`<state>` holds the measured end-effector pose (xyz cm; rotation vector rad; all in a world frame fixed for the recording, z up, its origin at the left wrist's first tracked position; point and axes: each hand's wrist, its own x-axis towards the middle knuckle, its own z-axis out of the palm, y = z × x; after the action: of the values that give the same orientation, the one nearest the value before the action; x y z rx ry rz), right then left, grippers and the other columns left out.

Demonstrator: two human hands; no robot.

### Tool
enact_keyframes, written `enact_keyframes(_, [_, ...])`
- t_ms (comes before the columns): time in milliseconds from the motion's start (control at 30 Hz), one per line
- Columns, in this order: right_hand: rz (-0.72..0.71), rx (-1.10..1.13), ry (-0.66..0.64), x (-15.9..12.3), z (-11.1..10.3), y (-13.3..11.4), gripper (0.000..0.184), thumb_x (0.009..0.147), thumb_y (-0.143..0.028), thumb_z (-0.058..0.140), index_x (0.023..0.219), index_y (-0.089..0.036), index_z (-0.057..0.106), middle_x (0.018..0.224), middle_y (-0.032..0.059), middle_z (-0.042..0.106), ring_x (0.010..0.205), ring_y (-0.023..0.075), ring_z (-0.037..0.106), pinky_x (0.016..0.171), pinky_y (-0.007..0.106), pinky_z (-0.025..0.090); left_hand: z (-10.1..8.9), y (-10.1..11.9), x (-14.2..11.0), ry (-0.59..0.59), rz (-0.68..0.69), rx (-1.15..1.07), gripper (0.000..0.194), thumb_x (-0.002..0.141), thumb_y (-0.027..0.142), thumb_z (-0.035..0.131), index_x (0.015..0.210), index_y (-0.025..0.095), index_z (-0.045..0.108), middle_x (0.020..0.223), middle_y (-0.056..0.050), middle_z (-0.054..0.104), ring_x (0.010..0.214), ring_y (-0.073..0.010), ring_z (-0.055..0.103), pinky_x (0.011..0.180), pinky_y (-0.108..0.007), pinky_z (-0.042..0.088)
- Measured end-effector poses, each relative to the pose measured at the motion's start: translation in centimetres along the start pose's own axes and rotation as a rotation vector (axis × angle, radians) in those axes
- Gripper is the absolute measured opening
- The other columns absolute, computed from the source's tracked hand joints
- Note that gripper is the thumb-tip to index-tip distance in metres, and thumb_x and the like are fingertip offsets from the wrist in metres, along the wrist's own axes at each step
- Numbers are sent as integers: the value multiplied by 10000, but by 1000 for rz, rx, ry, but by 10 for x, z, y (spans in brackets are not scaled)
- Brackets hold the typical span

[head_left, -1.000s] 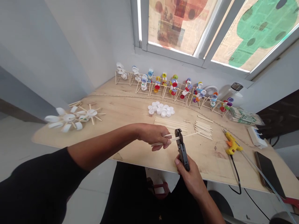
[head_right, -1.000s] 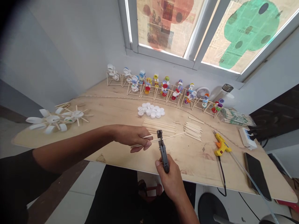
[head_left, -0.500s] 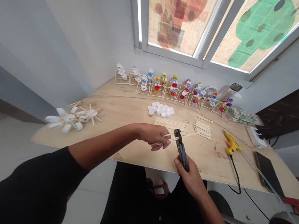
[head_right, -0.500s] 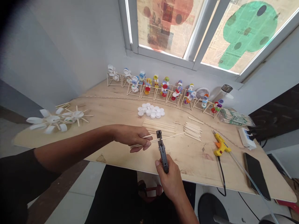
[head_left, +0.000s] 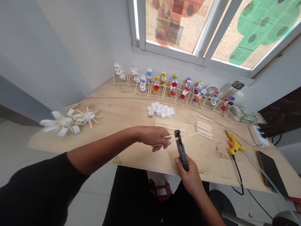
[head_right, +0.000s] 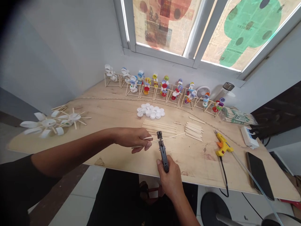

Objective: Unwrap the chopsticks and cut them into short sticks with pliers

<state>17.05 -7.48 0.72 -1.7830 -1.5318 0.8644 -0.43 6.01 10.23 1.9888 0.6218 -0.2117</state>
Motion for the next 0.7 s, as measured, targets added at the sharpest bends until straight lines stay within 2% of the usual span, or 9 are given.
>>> enact_keyframes(167, [6, 28, -3, 2, 1, 1, 320, 827, -489, 451, 717, -193, 501, 615, -4, 527, 610, 167, 478, 601, 262, 377, 1, -4, -1, 39, 55, -1, 291, 867, 313, 398, 740, 164, 614, 485, 30, 594, 587, -111, 521, 669, -208, 401])
enact_keyframes(300, [15, 49, 3, 2, 1, 2, 323, 832, -485, 445, 712, -190, 498, 626, -1, 518, 624, 168, 478, 607, 261, 381, 7, -3, -1, 139, 57, 46, 436, 889, 335, 355, 560, 153, 575, 574, -10, 635, 658, -116, 554, 729, -212, 391])
enact_keyframes(400, [26, 47, 2, 3, 2, 2, 327, 837, -486, 436, 718, -187, 497, 625, -4, 504, 620, 163, 470, 600, 258, 375, 13, 2, -2, 220, 19, 149, 448, 899, 318, 335, 529, 156, 531, 576, -10, 622, 618, -115, 544, 687, -215, 386])
enact_keyframes(533, [35, 18, 14, 4, 3, 2, 330, 842, -480, 431, 693, -192, 486, 588, -17, 476, 580, 150, 451, 562, 248, 348, 23, 10, -3, 317, -82, 371, 330, 894, 261, 349, 657, 165, 558, 611, -10, 620, 593, -127, 559, 592, -218, 377])
enact_keyframes(633, [30, -5, 30, 5, 5, 3, 320, 843, -464, 438, 676, -195, 478, 575, -21, 471, 554, 142, 440, 541, 242, 330, 36, 14, -1, 405, -175, 543, 182, 854, 166, 400, 884, 175, 579, 747, -47, 666, 695, -183, 616, 598, -251, 405])
enact_keyframes(700, [27, -11, 42, 6, 5, 3, 310, 842, -452, 444, 671, -196, 476, 570, -21, 478, 545, 140, 442, 536, 241, 328, 46, 16, 1, 442, -219, 612, 253, 828, 90, 399, 1022, 174, 538, 839, -67, 675, 761, -212, 633, 610, -275, 430])
